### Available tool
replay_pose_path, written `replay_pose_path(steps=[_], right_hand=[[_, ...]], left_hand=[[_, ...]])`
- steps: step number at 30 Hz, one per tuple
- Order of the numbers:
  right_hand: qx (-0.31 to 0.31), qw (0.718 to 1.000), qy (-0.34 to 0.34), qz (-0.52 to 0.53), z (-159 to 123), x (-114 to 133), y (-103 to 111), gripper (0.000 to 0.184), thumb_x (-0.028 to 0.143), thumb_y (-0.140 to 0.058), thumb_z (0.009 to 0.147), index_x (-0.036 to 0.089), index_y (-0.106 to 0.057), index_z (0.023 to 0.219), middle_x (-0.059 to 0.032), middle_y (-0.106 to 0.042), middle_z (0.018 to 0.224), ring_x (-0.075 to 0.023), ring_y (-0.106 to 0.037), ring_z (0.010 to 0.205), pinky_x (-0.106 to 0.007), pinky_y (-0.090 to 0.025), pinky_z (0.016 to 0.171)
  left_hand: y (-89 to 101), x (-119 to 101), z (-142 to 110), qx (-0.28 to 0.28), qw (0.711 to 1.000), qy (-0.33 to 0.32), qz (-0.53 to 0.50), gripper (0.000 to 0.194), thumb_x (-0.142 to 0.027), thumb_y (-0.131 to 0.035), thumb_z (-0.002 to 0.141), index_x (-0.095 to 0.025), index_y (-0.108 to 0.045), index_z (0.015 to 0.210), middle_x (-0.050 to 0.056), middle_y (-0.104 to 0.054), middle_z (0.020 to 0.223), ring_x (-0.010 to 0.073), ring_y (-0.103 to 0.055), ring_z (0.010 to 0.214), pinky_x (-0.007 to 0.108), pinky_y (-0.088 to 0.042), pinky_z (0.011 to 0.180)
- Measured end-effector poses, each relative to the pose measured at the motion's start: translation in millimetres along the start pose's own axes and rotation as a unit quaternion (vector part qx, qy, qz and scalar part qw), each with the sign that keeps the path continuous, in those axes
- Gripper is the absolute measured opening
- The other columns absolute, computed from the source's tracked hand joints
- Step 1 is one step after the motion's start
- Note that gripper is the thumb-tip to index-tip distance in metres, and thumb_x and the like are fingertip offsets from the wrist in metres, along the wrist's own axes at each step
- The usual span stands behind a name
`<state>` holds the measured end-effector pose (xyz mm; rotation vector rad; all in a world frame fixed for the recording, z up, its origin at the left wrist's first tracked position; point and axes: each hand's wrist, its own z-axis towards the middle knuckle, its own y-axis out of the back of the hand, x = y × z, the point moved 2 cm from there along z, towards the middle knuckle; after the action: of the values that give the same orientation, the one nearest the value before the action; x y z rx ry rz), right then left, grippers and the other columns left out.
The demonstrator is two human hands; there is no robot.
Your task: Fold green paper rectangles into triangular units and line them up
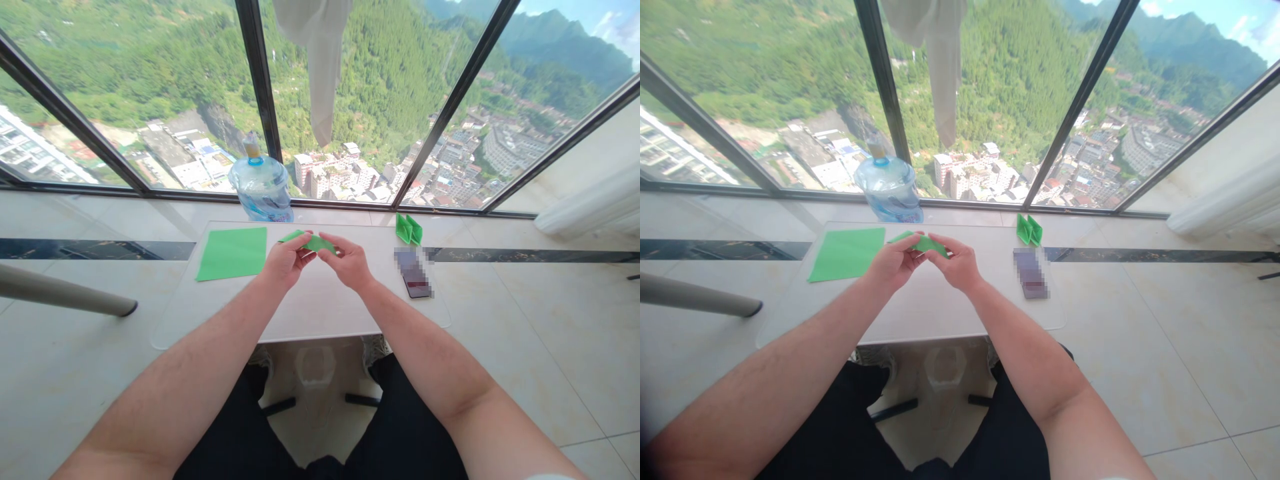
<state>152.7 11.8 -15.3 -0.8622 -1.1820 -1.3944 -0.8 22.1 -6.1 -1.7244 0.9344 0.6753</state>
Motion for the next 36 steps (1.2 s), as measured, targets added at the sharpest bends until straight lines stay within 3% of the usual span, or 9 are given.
replay_pose_path(steps=[2,8,12,17,27,36], right_hand=[[-0.014,0.998,-0.041,0.034,3,-4,0,0.048,0.047,-0.074,0.078,0.023,-0.072,0.119,-0.0049,-0.077,0.103,-0.0192,-0.069,0.088,-0.032,-0.058,0.073],[-0.039,0.993,-0.09,0.069,8,-7,8,0.035,0.049,-0.076,0.072,0.018,-0.074,0.086,-0.0022,-0.071,0.073,-0.0162,-0.064,0.068,-0.03,-0.055,0.065],[-0.053,0.995,-0.073,0.044,9,-3,16,0.031,0.047,-0.075,0.073,0.018,-0.075,0.085,-0.0025,-0.071,0.074,-0.0169,-0.065,0.07,-0.029,-0.053,0.066],[-0.048,0.997,-0.054,0.011,10,0,22,0.03,0.043,-0.076,0.073,0.017,-0.078,0.088,-0.0022,-0.071,0.073,-0.0156,-0.063,0.066,-0.027,-0.049,0.06],[-0.021,0.999,-0.048,-0.004,11,-1,20,0.025,0.04,-0.074,0.073,0.018,-0.076,0.083,-0.0024,-0.072,0.072,-0.0158,-0.063,0.065,-0.027,-0.047,0.059],[-0.012,0.998,-0.026,-0.057,8,3,18,0.021,0.037,-0.073,0.075,0.018,-0.078,0.085,-0.0037,-0.076,0.079,-0.0176,-0.066,0.071,-0.029,-0.05,0.066]], left_hand=[[-0.4,0,0,0.026,1.0,-0.012,-0.003,0.026,-0.025,-0.082,0.064,-0.018,-0.071,0.086,-0.001,-0.068,0.08,0.0118,-0.064,0.075,0.026,-0.052,0.075],[0.9,-4,0,0.071,0.997,-0.021,0.019,0.031,-0.029,-0.085,0.062,-0.02,-0.073,0.089,0.002,-0.071,0.092,0.0157,-0.066,0.088,0.03,-0.052,0.082],[7.1,-13,7,0.073,0.993,-0.07,0.064,0.033,-0.03,-0.089,0.057,-0.019,-0.074,0.084,0.002,-0.072,0.09,0.0174,-0.066,0.087,0.032,-0.051,0.082],[10.1,-23,10,0.102,0.968,-0.144,0.181,0.039,-0.032,-0.093,0.052,-0.017,-0.079,0.085,0.003,-0.072,0.078,0.0166,-0.063,0.075,0.032,-0.048,0.077],[7.1,-25,4,0.067,0.94,-0.197,0.272,0.027,-0.034,-0.087,0.057,-0.016,-0.074,0.072,0.001,-0.068,0.066,0.0143,-0.058,0.065,0.029,-0.044,0.065],[8.3,-18,7,0.09,0.884,-0.209,0.409,0.027,-0.039,-0.081,0.066,-0.016,-0.076,0.079,0.001,-0.067,0.065,0.0133,-0.054,0.061,0.027,-0.039,0.058]])
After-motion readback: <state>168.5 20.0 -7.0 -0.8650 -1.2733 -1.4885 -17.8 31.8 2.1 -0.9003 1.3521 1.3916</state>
